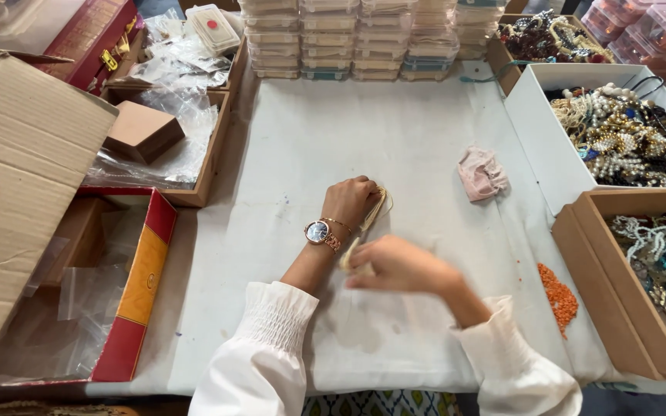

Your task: Organize various gold jewelry items and pack them into small plastic storage containers.

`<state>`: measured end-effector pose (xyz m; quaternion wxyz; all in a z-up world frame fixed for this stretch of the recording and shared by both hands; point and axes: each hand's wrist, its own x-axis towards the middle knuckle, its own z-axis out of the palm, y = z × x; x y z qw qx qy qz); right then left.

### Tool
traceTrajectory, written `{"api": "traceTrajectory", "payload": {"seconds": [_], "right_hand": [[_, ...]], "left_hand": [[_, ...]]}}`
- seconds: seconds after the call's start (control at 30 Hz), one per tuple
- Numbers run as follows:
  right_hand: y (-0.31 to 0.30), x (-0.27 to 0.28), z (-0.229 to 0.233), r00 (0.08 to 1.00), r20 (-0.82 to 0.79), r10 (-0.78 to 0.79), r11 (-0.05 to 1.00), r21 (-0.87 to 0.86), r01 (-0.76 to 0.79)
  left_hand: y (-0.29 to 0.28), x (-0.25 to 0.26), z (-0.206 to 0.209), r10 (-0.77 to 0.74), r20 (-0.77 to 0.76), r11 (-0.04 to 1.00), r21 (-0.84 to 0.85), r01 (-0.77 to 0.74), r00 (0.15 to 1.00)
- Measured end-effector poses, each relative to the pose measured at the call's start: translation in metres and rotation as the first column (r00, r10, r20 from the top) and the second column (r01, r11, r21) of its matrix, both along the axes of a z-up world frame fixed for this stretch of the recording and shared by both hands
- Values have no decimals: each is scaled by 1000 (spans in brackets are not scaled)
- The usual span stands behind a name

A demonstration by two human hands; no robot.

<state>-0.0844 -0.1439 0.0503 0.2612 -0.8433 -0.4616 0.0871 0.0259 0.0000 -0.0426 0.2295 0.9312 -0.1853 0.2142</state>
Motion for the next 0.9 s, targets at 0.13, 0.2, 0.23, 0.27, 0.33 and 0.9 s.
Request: {"api": "traceTrajectory", "payload": {"seconds": [0.13, 0.2, 0.23, 0.27, 0.33, 0.9], "right_hand": [[29, -28, -4, 932, 348, 105, 961, 206, -185], [26, -21, -15, 832, 554, 17, 934, 288, -211], [19, -12, -15, 834, 552, 15, 935, 289, -208], [12, -3, -15, 805, 579, -130, 933, 346, -98], [-2, 17, -16, 755, 597, -273, 914, 406, 10], [-49, 83, -69, 819, 408, -404, 915, 178, 363]], "left_hand": [[2, 0, -1, 0, 0, 1000, -28, 0, 1000], [1, -1, 0, -20, 23, 998, -56, 21, 1000], [1, 0, -2, -22, 20, 998, -56, 23, 1000], [1, 0, -3, -12, -11, 999, -30, 11, 1000], [3, 0, -3, -3, -39, 1000, -4, 3, 999], [25, -64, 38, -273, 44, 940, 223, 257, 961]]}}
